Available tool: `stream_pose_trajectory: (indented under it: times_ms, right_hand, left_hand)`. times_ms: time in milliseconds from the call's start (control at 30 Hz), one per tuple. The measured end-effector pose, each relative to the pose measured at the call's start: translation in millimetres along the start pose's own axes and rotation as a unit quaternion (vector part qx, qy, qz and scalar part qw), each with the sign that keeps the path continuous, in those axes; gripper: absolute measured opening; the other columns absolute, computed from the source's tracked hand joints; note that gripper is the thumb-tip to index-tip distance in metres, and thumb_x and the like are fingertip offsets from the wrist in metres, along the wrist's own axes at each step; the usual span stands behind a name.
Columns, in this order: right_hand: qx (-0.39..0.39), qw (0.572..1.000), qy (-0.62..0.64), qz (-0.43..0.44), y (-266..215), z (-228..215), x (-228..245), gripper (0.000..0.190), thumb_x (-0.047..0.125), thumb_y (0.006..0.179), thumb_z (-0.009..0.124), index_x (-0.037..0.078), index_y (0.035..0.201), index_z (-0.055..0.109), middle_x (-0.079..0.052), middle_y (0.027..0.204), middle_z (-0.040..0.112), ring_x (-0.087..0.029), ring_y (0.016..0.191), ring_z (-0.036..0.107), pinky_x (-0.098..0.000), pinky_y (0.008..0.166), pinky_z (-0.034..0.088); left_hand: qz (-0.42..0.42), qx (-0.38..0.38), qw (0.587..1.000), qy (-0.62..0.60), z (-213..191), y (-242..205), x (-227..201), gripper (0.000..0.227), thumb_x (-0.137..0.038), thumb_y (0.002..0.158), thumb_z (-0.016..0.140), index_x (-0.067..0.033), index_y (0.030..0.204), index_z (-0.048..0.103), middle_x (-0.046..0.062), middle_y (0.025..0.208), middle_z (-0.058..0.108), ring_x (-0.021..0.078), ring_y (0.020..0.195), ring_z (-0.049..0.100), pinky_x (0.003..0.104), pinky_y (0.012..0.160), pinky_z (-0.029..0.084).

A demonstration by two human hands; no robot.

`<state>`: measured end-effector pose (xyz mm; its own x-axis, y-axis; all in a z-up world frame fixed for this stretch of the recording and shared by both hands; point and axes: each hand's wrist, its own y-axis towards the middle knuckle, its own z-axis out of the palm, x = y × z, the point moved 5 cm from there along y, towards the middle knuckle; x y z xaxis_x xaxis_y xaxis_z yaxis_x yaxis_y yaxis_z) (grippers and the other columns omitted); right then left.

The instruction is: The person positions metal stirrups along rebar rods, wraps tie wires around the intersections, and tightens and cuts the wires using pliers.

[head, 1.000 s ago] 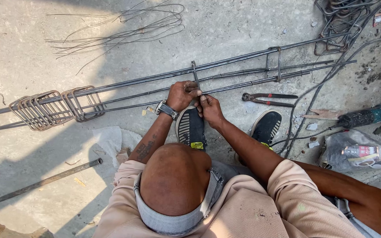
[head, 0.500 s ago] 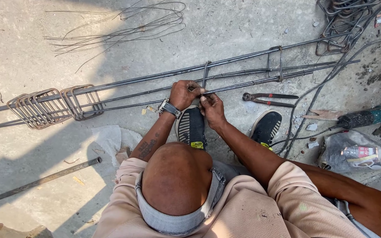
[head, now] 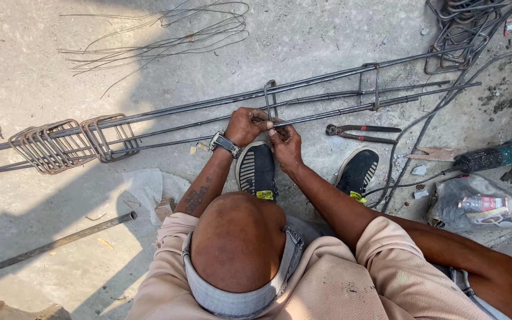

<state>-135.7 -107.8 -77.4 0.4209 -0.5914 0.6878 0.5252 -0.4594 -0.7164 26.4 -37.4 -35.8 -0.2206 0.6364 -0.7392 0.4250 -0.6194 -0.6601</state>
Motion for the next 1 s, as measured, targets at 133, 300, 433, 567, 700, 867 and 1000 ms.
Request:
stream_pose_trajectory:
  times_ms: [133,300,433,567,700,867,1000]
  right_hand:
    - [0.021,0.997,0.065,0.039,1.7,-6.0,3.6,0.034,0.008,0.097,0.065,0.005,0.129,0.052,-0.005,0.086,0.063,-0.01,0.069,0.058,-0.0253,0.051,0.045]
    - [0.034,0.996,0.058,0.06,8.0,-12.3,-6.0,0.031,0.008,0.099,0.066,0.002,0.127,0.052,-0.006,0.087,0.064,-0.012,0.071,0.059,-0.0258,0.051,0.045]
    - [0.035,0.995,0.054,0.079,10.5,-14.6,-7.8,0.025,0.007,0.099,0.066,0.003,0.12,0.052,-0.005,0.089,0.065,-0.011,0.072,0.06,-0.0256,0.053,0.045]
    - [0.074,0.995,0.014,0.068,14.6,-19.5,1.9,0.012,0.007,0.1,0.067,0.003,0.108,0.06,-0.004,0.082,0.065,-0.01,0.067,0.057,-0.0258,0.051,0.042]
    - [0.114,0.993,-0.029,0.028,16.2,-19.9,9.5,0.005,0.006,0.1,0.066,0.005,0.102,0.062,-0.001,0.078,0.064,-0.008,0.065,0.054,-0.0245,0.055,0.044]
    - [0.083,0.994,-0.005,0.07,11.8,-11.1,12.0,0.008,0.005,0.099,0.064,0.004,0.104,0.058,-0.001,0.082,0.067,-0.008,0.066,0.057,-0.0247,0.054,0.045]
    - [0.045,0.996,-0.005,0.071,3.1,-2.9,30.2,0.018,0.004,0.094,0.062,0.007,0.11,0.053,-0.004,0.082,0.071,-0.009,0.067,0.064,-0.0246,0.052,0.045]
  left_hand:
    - [-0.021,-0.022,0.999,0.042,3.9,-1.7,-4.2,0.02,-0.016,0.083,0.085,-0.005,0.1,0.081,0.013,0.091,0.08,0.0195,0.081,0.078,0.035,0.073,0.061]
    - [0.021,0.022,1.0,0.004,2.3,6.3,9.9,0.022,-0.011,0.084,0.079,-0.005,0.105,0.08,0.012,0.096,0.081,0.0212,0.083,0.077,0.036,0.073,0.062]
    - [0.065,0.055,0.996,0.039,2.4,9.7,10.3,0.024,-0.014,0.081,0.085,-0.003,0.102,0.081,0.013,0.096,0.081,0.0198,0.085,0.077,0.036,0.075,0.062]
    - [-0.053,0.033,0.998,-0.007,4.4,4.6,4.9,0.025,-0.021,0.087,0.084,0.0014,0.099,0.08,0.017,0.089,0.081,0.0207,0.078,0.08,0.034,0.071,0.064]
    - [-0.052,-0.005,0.998,-0.021,3.2,2.0,-12.8,0.044,-0.021,0.075,0.09,0.0,0.109,0.072,0.017,0.085,0.078,0.0213,0.074,0.078,0.031,0.063,0.063]
    - [-0.038,0.056,0.998,0.013,11.6,9.5,-16.5,0.034,-0.02,0.074,0.088,0.001,0.1,0.078,0.016,0.083,0.079,0.02,0.071,0.079,0.03,0.061,0.063]
    - [-0.087,0.059,0.994,0.0,11.8,6.9,-9.3,0.029,-0.02,0.078,0.088,0.0016,0.095,0.079,0.017,0.081,0.079,0.0216,0.071,0.079,0.031,0.061,0.062]
